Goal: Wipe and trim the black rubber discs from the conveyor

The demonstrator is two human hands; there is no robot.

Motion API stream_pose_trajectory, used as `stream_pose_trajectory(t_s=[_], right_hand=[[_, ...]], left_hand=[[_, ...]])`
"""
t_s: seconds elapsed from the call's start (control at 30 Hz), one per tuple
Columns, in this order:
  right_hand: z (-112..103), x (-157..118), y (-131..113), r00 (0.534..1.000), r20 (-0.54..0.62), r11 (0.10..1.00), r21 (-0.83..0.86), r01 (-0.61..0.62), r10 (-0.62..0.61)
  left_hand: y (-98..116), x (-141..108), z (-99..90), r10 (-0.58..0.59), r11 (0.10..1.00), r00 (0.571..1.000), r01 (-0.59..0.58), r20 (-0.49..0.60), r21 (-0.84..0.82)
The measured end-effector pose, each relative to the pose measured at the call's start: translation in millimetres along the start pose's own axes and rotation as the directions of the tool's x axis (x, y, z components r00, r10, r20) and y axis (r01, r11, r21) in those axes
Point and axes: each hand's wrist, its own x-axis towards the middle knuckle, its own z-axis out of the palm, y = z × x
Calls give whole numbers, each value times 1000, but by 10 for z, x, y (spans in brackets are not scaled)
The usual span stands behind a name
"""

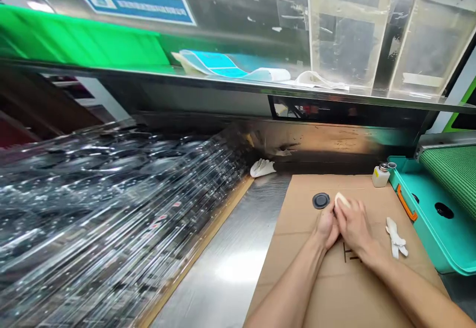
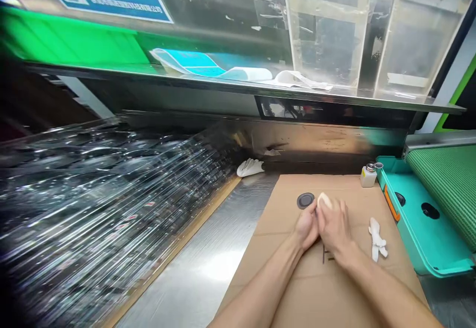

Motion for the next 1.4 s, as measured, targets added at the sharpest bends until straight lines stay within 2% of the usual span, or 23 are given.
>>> stream_pose_trajectory(t_s=[0.1,0.2,0.33,0.43,0.53,0.6,0.7,0.73,0.8,0.9,1.0,1.1,1.23,1.33,1.4], right_hand=[[26,-41,-61,997,-3,997,-3,82,-82],[46,-90,-91,999,-46,998,-63,21,-24],[52,-102,-6,994,34,993,-58,103,-101],[-5,-20,207,998,-58,998,-49,-40,38],[-131,50,381,979,-112,980,120,-159,173],[-221,49,397,978,-15,953,226,-200,209],[-311,16,333,955,246,916,321,-241,165],[-320,9,312,944,295,904,347,-252,150],[-299,13,291,936,320,871,405,-278,149],[-204,37,300,939,290,810,495,-315,188],[-154,47,331,911,375,779,514,-358,171],[-232,40,345,887,442,838,429,-338,131],[-332,43,224,902,279,929,74,-362,329],[-282,72,77,910,292,955,-128,-266,293],[-225,93,23,901,288,938,-223,-266,325]], left_hand=[[70,33,-22,4,999,1000,-3,-19,36],[104,43,-24,64,996,998,-64,-8,62],[117,51,-23,6,996,1000,-5,-11,88],[108,60,-17,18,990,1000,-17,-5,139],[91,58,-5,29,986,1000,-26,-13,164],[85,45,0,50,983,999,-45,-19,179],[75,11,-4,53,978,998,-47,-26,203],[66,0,-8,45,977,999,-40,-17,211],[40,-16,-21,32,974,999,-35,19,225],[4,-26,-44,25,970,998,-40,63,241],[2,-30,-63,6,970,999,-14,33,244],[13,-35,-67,-11,972,1000,11,0,237],[-22,-42,-49,45,964,999,-43,-4,261],[-56,-52,-40,17,971,1000,-18,6,238],[-63,-55,-41,5,973,1000,-3,-11,232]])
